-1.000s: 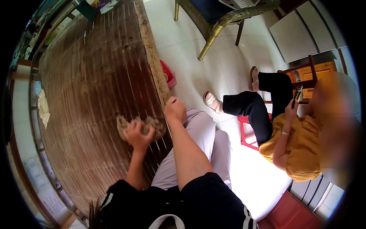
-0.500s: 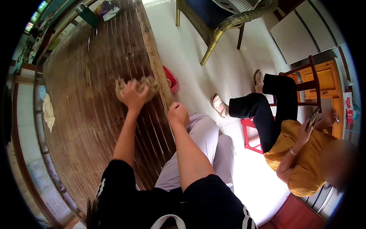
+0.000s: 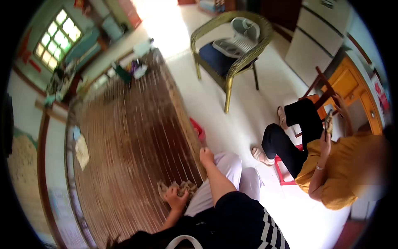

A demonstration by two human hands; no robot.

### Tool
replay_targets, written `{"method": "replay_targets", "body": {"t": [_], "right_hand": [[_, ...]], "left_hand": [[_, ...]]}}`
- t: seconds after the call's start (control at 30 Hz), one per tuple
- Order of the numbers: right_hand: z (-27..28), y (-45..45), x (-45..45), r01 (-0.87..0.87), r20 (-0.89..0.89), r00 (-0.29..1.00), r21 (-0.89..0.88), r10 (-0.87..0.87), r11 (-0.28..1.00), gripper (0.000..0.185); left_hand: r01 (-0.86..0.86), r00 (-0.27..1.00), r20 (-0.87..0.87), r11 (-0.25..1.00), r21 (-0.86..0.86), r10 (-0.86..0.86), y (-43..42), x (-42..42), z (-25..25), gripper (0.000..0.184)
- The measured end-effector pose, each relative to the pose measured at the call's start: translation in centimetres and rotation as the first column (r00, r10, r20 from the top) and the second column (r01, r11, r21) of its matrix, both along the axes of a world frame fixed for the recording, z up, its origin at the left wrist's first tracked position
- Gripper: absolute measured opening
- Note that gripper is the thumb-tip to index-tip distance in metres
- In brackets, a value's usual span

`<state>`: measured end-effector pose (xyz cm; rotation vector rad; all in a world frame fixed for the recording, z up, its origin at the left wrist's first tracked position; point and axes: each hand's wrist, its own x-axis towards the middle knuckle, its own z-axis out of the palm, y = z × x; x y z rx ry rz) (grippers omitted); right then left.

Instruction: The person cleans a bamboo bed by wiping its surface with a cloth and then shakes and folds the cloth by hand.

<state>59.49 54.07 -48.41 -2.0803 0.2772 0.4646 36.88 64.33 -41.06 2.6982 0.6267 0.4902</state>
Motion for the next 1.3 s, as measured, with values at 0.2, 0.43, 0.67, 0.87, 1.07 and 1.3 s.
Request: {"method": "replay_targets", "body": {"t": [0.2, 0.43, 0.67, 0.87, 1.07, 1.3], "right_hand": [[2.2, -1.2, -1.4, -0.113, -0.077, 0.99, 0.026, 0.115, 0.993, 0.048], [4.5, -1.4, -3.8, -0.221, 0.242, 0.94, -0.098, 0.238, 0.97, 0.041], [5.7, -0.5, -5.1, -0.526, 0.502, 0.681, -0.169, 0.532, 0.833, 0.033], [8.5, -0.8, -6.6, -0.63, 0.421, 0.756, 0.262, 0.501, 0.731, 0.018], [11.2, -3.1, -8.3, -0.363, 0.165, 0.926, 0.636, 0.339, 0.681, 0.014], [21.1, -13.9, -7.8, -0.31, 0.626, 0.738, 0.645, -0.251, 0.699, 0.015]], "left_hand": [[-0.167, 0.982, -0.09, 0.986, -0.027, 0.164, 0.6, 4.2, -0.7, 0.035], [-0.306, 0.882, -0.412, 0.942, -0.137, 0.227, 3.1, 10.0, 1.4, 0.041], [-0.016, 0.987, 0.107, 0.748, -0.664, 0.117, 3.2, 8.0, 2.5, 0.025], [0.113, 0.965, 0.227, 0.571, -0.813, 0.131, 2.8, 6.3, 5.4, 0.009], [0.081, 0.892, 0.276, 0.475, -0.876, 0.358, 4.8, 5.9, 10.0, 0.012], [0.221, 0.622, 0.738, 0.846, -0.485, 0.261, 9.5, 6.5, 23.9, 0.028]]}}
